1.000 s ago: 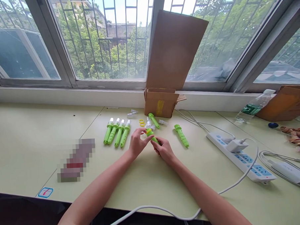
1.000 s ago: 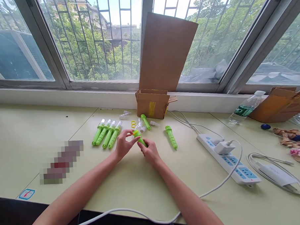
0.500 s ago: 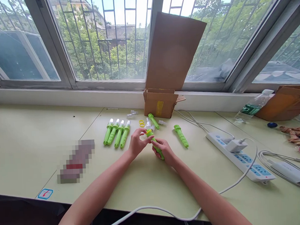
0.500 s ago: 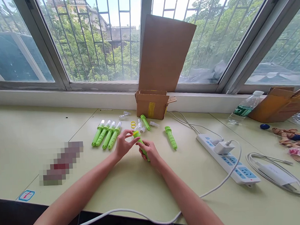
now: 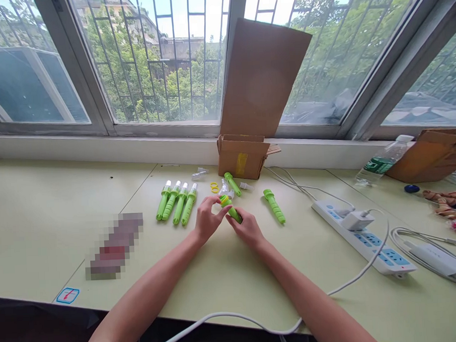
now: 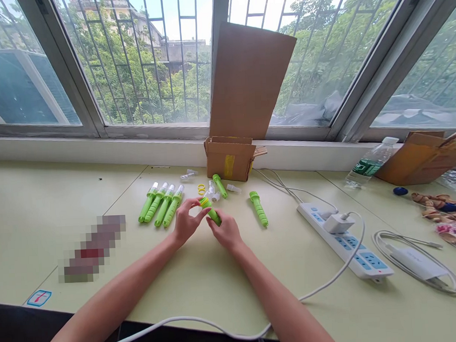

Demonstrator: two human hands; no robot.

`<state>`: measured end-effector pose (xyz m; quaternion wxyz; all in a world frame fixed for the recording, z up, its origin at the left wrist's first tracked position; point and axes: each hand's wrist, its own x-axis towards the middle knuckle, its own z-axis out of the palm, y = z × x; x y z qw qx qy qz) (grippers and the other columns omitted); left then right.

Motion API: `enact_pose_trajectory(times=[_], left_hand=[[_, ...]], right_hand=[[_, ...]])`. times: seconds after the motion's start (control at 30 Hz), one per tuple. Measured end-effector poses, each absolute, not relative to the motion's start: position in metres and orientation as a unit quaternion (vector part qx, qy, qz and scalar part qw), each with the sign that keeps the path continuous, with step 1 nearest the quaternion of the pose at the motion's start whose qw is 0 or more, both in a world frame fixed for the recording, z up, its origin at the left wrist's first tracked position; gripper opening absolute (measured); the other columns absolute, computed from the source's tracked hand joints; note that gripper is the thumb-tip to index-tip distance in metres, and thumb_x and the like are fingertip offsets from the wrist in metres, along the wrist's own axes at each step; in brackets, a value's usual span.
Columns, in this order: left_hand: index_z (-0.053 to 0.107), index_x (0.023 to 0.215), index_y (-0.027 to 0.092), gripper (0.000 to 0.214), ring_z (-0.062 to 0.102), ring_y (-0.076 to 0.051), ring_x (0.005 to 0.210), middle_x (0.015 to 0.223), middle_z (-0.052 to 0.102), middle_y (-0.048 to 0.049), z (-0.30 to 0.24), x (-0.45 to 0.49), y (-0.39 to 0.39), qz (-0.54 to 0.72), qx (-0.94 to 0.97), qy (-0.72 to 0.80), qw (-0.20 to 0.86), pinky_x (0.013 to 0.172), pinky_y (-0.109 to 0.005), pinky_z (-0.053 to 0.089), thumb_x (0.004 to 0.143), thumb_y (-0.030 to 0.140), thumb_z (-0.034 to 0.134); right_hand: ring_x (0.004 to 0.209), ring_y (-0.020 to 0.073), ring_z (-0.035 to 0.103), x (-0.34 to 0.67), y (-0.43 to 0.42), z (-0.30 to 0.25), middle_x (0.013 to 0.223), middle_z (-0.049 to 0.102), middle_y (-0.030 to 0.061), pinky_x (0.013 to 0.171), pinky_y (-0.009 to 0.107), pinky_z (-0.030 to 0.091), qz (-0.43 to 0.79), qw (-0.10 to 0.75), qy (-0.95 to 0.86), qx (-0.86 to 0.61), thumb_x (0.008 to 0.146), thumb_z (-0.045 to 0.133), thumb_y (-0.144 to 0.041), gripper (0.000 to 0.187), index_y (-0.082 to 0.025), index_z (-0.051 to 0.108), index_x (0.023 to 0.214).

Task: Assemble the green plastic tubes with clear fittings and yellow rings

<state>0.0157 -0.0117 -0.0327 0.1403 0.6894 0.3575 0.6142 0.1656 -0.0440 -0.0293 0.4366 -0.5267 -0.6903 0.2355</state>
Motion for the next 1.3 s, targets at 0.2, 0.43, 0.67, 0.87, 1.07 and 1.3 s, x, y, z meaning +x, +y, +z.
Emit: enact_pose_trajectory(times=[0.2,0.43,0.67,0.87,1.07,1.3], left_hand=[[0.057,0.085,0.019,0.024,0.067,-0.021,0.095,0.094,0.068,-0.0066,-0.0321,0.0169,-0.0126,0.61,0.694,0.36,0.127,0.081,-0.04,0.059,0.075,0.036,0.07],[0.058,0.086,0.017,0.027,0.067,-0.02,0.091,0.092,0.067,-0.0065,-0.0282,0.0177,-0.0105,0.614,0.694,0.338,0.167,0.08,-0.039,0.06,0.073,0.037,0.071],[0.058,0.086,0.018,0.027,0.067,-0.019,0.09,0.091,0.067,-0.0049,-0.0265,0.0171,-0.0105,0.609,0.695,0.328,0.198,0.081,-0.04,0.06,0.073,0.037,0.071],[0.057,0.083,0.017,0.027,0.068,-0.019,0.089,0.086,0.066,-0.0029,-0.0251,0.0182,-0.0099,0.616,0.679,0.312,0.249,0.076,-0.039,0.062,0.073,0.038,0.071],[0.057,0.08,0.016,0.027,0.069,-0.019,0.086,0.088,0.067,-0.0039,-0.0265,0.0198,-0.0109,0.631,0.644,0.317,0.295,0.075,-0.038,0.063,0.072,0.037,0.072],[0.058,0.081,0.018,0.026,0.068,-0.022,0.091,0.094,0.069,-0.0069,-0.0266,0.0191,-0.0128,0.646,0.652,0.336,0.211,0.077,-0.041,0.062,0.072,0.038,0.072]], right_hand=[[0.056,0.0134,0.044,0.1644,-0.0444,-0.0289,0.06,0.053,-0.0015,0.053,0.024,0.035,0.274,0.44,-0.684,-0.513,0.079,0.056,-0.044,0.026,-0.018,0.059,0.078],[0.039,0.0088,0.032,0.162,-0.049,-0.0258,0.045,0.039,-0.007,0.039,0.023,0.026,0.44,0.451,-0.616,-0.472,0.076,0.059,-0.05,0.034,-0.021,0.045,0.064],[0.034,0.0064,0.032,0.1631,-0.0492,-0.0246,0.047,0.041,-0.0077,0.034,0.021,0.024,0.515,0.452,-0.575,-0.447,0.073,0.063,-0.052,0.036,-0.02,0.046,0.067],[0.033,0.006,0.033,0.1667,-0.0493,-0.0207,0.048,0.043,-0.0078,0.032,0.02,0.024,0.561,0.43,-0.556,-0.438,0.072,0.062,-0.055,0.04,-0.016,0.058,0.082],[0.033,0.0066,0.034,0.1662,-0.0489,-0.0234,0.048,0.044,-0.0074,0.033,0.021,0.026,0.549,0.422,-0.569,-0.443,0.073,0.06,-0.053,0.036,-0.017,0.058,0.081],[0.051,0.0139,0.049,0.1588,-0.0485,-0.0262,0.061,0.058,0.0005,0.05,0.025,0.038,0.283,0.458,-0.66,-0.524,0.08,0.053,-0.053,0.036,-0.018,0.062,0.081]])
